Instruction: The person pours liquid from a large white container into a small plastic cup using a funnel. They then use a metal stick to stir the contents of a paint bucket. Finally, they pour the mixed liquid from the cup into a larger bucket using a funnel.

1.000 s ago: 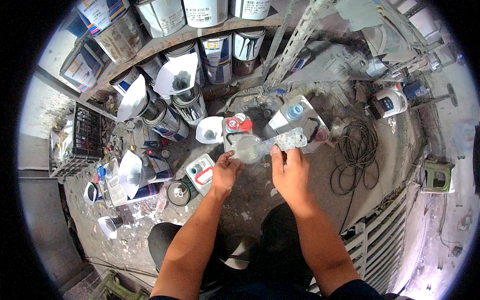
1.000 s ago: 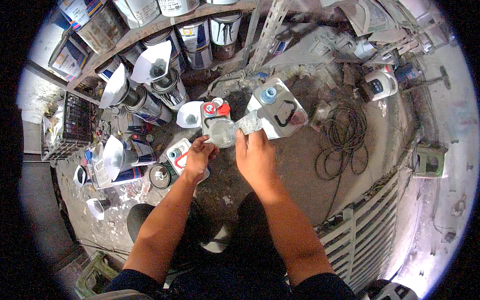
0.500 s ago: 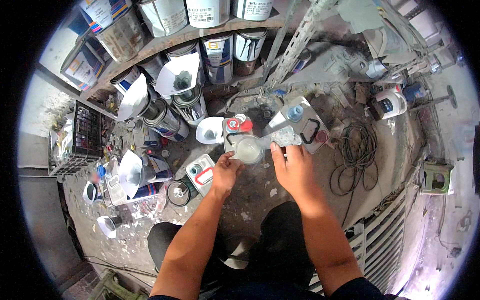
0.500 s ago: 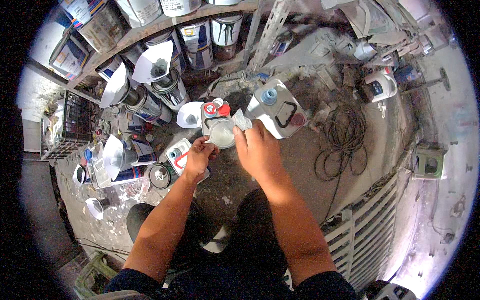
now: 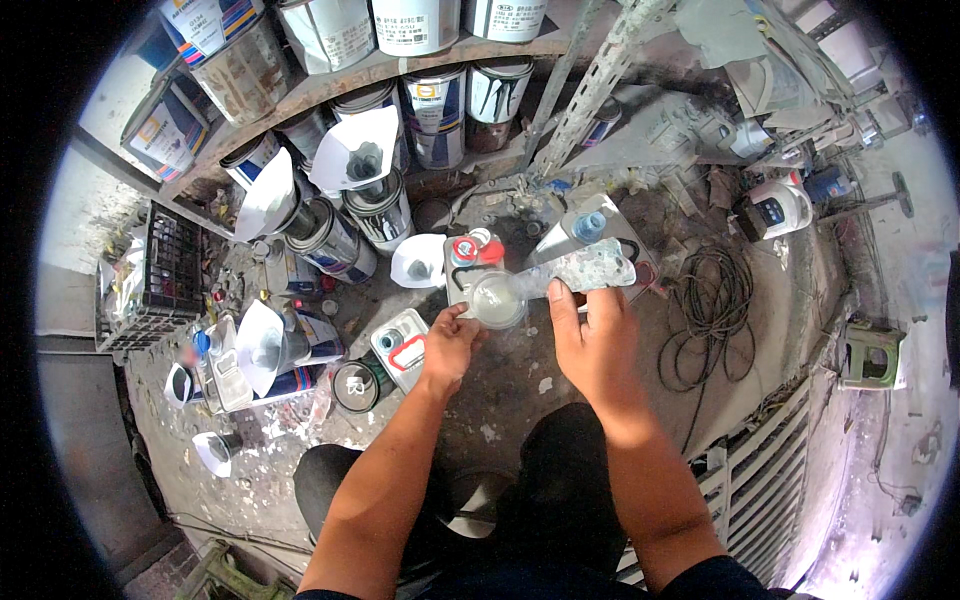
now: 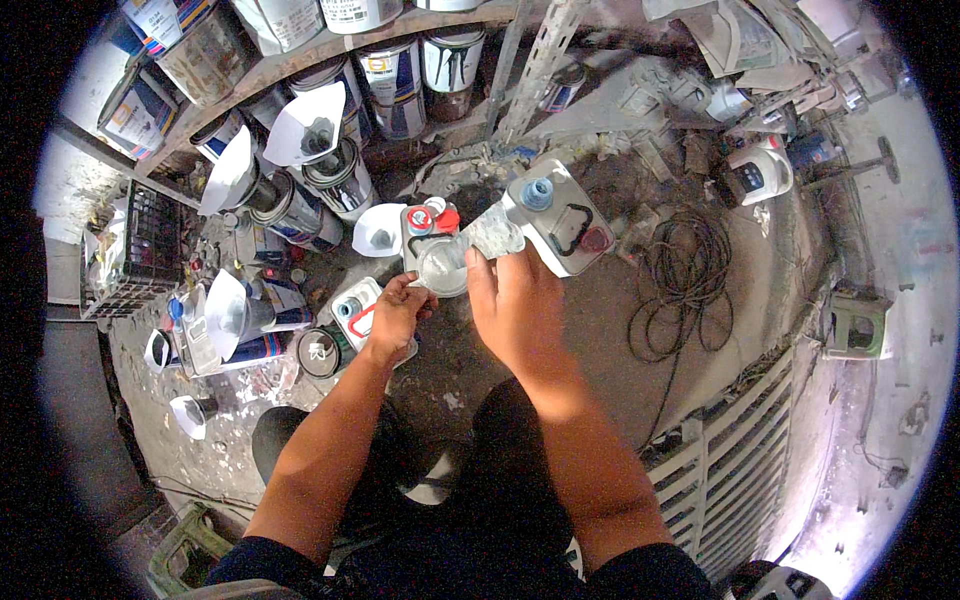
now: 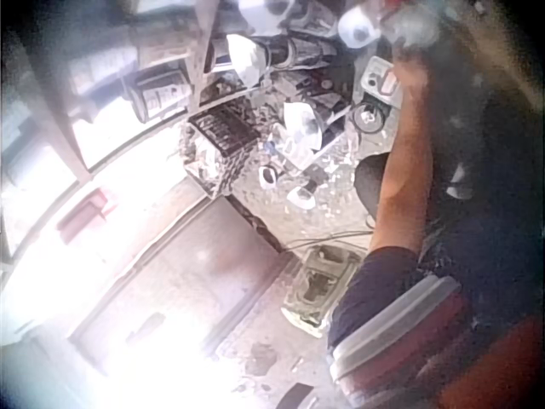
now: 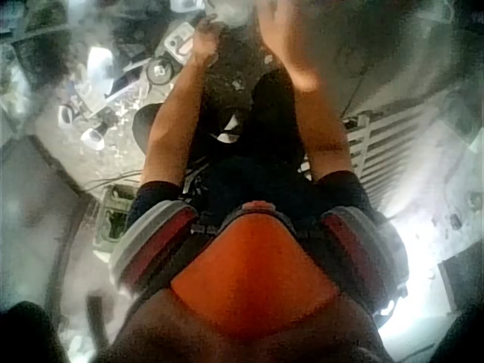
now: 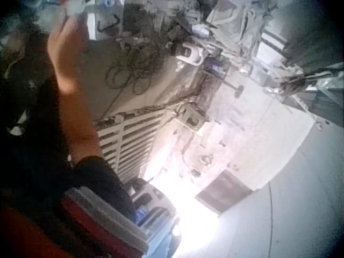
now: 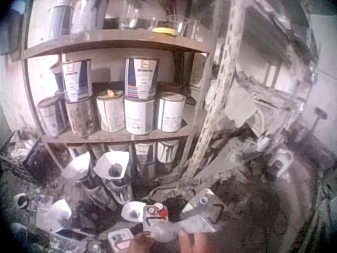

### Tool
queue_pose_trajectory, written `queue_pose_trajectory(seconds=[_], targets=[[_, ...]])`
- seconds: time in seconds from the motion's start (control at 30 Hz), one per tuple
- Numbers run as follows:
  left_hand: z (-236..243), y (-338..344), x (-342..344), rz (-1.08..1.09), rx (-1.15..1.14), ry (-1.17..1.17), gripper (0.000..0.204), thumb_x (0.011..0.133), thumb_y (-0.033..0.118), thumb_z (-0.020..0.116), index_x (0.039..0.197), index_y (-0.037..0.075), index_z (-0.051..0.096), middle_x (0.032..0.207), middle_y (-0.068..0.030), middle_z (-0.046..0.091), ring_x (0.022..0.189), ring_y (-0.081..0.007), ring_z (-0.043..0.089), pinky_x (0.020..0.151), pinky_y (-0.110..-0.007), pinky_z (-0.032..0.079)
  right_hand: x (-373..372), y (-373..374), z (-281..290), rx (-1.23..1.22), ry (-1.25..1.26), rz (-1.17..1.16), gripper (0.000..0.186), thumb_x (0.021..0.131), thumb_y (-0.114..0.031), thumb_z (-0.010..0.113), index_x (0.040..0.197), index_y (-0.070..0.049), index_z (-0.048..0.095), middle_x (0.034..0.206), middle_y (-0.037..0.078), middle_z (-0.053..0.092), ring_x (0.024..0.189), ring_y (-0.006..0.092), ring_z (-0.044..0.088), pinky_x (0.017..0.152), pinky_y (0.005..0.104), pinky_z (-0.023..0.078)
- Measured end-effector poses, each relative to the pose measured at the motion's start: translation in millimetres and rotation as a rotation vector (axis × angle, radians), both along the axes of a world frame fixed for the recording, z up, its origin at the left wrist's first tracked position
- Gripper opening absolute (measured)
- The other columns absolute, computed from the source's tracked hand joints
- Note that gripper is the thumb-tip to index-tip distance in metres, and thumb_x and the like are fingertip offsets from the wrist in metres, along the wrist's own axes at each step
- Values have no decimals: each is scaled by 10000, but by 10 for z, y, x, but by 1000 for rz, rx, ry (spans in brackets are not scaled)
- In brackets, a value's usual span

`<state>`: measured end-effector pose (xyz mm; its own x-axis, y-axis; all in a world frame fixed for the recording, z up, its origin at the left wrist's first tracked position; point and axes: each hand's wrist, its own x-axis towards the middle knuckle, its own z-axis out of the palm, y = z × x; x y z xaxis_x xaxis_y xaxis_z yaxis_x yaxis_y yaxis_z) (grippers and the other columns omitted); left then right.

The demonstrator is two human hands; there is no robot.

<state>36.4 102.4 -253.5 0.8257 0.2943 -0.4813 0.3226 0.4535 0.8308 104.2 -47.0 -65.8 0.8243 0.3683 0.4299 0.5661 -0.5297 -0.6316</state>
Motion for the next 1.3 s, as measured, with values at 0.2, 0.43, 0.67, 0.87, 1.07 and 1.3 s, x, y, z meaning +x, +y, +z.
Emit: queue_pose_trajectory(seconds=[0.2, 0.43, 0.67, 0.87, 1.07, 1.3], targets=[[-21, 20, -4, -12, -16, -21, 363, 907, 61, 565, 1232, -21, 425, 843, -86, 646, 732, -132, 580, 658, -248, 460, 43, -13, -190, -119, -24, -37, 174, 858, -145, 622, 945, -11, 556, 817, 182, 573, 759, 403, 581, 649, 471, 460], [-2, 5, 1, 1, -5, -15, 379, 910, 67, 566, 1247, -29, 421, 862, -81, 642, 750, -136, 587, 671, -252, 463, -79, 41, -376, -36, 85, -107, 168, 876, -147, 605, 969, -14, 562, 890, 203, 602, 794, 411, 598, 659, 462, 479], [-8, 3, -2, -2, -17, -26, 389, 912, 74, 564, 1259, -27, 419, 870, -78, 640, 760, -141, 593, 674, -256, 464, -41, 31, -50, 44, 35, -81, 141, 868, -107, 599, 968, -14, 569, 862, 172, 613, 714, 379, 611, 613, 421, 486], [-25, 13, 1, -10, -4, -21, 388, 907, 86, 575, 1251, -19, 429, 874, -76, 641, 759, -141, 595, 674, -259, 470, 27, -35, -138, -124, 31, -49, 175, 865, -140, 605, 980, -14, 567, 879, 188, 612, 761, 409, 601, 636, 457, 484], [-27, 29, -1, -25, 32, 13, 372, 907, 84, 575, 1240, -12, 441, 876, -78, 643, 767, -143, 599, 684, -259, 473, -68, 1, -413, -68, 96, -103, 196, 883, -150, 592, 1022, -18, 550, 912, 211, 610, 797, 426, 603, 659, 475, 484], [-33, 14, 4, -26, 42, 12, 341, 919, 75, 562, 1232, -9, 454, 870, -80, 642, 760, -138, 593, 676, -263, 469, -98, 42, -110, 32, 143, -136, 186, 876, -135, 601, 999, -2, 559, 891, 206, 622, 802, 408, 616, 653, 447, 489]])
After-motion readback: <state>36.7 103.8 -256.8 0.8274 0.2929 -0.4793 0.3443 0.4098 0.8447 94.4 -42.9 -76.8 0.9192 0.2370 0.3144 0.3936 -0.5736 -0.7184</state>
